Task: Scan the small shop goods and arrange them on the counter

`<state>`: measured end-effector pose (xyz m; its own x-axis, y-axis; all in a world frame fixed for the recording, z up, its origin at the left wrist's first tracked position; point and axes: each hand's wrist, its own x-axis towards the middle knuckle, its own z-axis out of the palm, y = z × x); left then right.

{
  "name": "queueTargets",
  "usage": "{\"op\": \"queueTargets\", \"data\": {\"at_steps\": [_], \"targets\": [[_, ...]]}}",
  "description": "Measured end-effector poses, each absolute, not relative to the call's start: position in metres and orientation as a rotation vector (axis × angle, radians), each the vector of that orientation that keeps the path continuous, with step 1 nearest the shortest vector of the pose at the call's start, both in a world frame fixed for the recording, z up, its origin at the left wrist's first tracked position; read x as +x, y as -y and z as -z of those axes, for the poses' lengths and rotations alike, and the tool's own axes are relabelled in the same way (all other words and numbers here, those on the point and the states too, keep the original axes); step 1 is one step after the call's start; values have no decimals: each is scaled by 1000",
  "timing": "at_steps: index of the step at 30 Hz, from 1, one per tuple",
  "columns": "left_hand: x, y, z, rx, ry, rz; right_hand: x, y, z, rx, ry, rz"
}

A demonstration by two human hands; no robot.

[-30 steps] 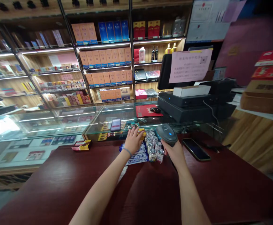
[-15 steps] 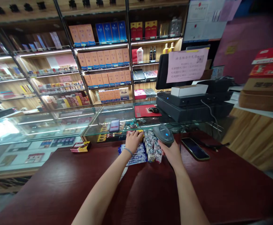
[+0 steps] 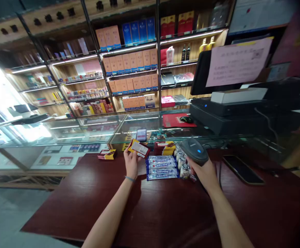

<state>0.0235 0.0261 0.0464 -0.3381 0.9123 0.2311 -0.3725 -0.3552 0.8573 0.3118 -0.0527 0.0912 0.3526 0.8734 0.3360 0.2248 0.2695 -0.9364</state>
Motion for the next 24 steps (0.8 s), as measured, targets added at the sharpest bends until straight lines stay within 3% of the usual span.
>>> {"op": "queueTargets", "data": {"at_steps": [8, 14, 24], "targets": [[-31, -21, -11, 556, -759, -1824, 245, 65, -78, -1202, 1469, -903], [-38, -29, -9, 436, -695, -1847, 229, 62, -52, -1199, 1870, -853], [-38, -28, -14, 377, -701, -1832, 229, 59, -30, -1256, 1958, -774]]}}
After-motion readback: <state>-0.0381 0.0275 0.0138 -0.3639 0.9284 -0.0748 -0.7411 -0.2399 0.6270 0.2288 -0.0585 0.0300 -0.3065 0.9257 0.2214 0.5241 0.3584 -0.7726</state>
